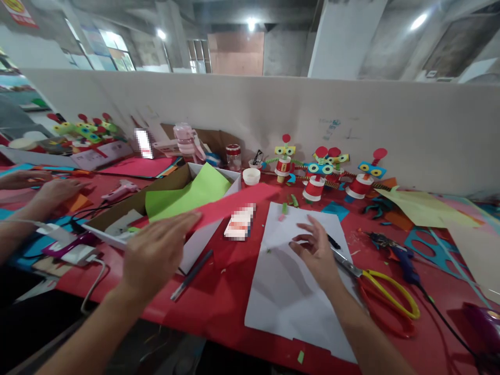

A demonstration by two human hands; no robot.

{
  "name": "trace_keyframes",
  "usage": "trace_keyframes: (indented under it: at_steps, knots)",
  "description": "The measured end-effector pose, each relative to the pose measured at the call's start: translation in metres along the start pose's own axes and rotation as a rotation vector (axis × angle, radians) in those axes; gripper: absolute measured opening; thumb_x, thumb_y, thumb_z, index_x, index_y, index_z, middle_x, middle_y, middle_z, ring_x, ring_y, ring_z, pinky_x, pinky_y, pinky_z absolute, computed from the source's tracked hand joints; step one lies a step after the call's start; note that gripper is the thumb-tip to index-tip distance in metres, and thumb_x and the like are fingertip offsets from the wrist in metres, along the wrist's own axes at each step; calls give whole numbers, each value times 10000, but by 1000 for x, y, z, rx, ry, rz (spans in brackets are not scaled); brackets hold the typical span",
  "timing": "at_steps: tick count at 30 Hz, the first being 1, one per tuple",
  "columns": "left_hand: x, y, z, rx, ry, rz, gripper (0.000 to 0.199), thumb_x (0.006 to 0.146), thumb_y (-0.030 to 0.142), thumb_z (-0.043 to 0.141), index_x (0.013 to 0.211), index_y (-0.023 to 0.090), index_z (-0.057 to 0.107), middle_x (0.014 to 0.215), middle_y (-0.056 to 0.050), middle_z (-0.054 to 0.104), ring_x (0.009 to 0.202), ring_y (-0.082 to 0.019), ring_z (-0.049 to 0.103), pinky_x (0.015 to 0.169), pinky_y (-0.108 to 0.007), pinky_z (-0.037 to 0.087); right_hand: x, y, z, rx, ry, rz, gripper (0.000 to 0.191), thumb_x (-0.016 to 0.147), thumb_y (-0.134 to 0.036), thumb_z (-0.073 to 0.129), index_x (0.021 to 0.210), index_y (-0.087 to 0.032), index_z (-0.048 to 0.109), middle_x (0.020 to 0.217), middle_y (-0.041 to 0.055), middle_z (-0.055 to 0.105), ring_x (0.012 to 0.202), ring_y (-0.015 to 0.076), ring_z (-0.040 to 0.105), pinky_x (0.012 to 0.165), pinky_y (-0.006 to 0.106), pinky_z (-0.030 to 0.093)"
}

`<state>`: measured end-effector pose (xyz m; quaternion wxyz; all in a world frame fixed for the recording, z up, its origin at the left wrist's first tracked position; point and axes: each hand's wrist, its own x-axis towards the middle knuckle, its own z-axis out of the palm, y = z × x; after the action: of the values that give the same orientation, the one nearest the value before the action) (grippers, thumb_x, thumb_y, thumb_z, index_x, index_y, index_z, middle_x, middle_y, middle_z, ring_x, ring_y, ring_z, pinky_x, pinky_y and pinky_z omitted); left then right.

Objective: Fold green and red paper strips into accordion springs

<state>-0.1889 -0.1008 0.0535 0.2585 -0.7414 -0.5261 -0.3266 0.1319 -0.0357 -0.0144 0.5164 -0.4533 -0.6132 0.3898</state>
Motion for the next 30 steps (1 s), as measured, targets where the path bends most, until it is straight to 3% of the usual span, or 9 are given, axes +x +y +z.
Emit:
trace_keyframes:
  at_steps: [4,6,8,12,17,20,24,30]
  knots:
    - [-21,40,13,-48,-44,243,552,804,3,427,1311,197,529,1203,-67,677,1118,-202,625,1013,-360,442,-6,-9,-23,-29,80,-124,1033,694,-321,761,1449,-412,63,1460,124,301,1041,207,598,753,345,574]
    - [-34,57,19,-67,-60,282,548,811,-14,407,1317,165,522,1223,-80,664,1156,-205,602,1047,-377,414,-22,-11,-35,-207,86,-221,947,728,-292,741,1457,-401,146,1483,116,266,1097,224,563,785,360,567]
    - [-46,71,25,-113,-83,295,547,819,-22,398,1331,138,503,1238,-92,653,1184,-205,581,1070,-392,393,-45,-10,-45,-410,49,-281,725,791,-257,683,1414,-377,332,1464,99,312,1124,237,542,828,388,553]
    - [-67,88,34,-269,-193,328,584,815,-30,374,1366,142,463,1269,-89,633,1224,-204,549,1089,-414,382,-91,-7,-58,-668,-40,-379,377,850,-180,589,1189,-341,625,1378,74,447,1159,261,512,865,427,527]
    - [-76,104,41,-447,-340,397,576,833,-7,383,1378,163,453,1300,-73,614,1251,-201,523,1103,-437,373,-121,-5,-63,-799,-121,-380,463,810,-53,489,1148,-313,669,1278,61,582,1179,263,507,974,516,453]
    - [-77,109,47,-512,-442,406,565,844,17,395,1375,198,464,1319,-68,598,1285,-202,488,1095,-446,384,-131,-5,-66,-793,-134,-314,454,789,-42,470,1052,-323,710,1103,27,694,1112,253,559,968,524,454]
    - [-79,105,54,-629,-489,291,488,837,31,411,1236,229,611,1228,-58,663,1208,-199,563,1033,-425,458,-140,-5,-71,-742,-170,-222,396,786,-59,471,980,-287,729,979,33,733,973,233,638,902,481,503]
    - [-71,102,55,-806,-544,-216,253,848,204,521,967,246,740,952,-44,756,913,-204,698,820,-343,573,-132,-11,-71,-574,-161,50,202,846,-196,543,896,-244,733,921,47,745,891,218,676,815,379,542]
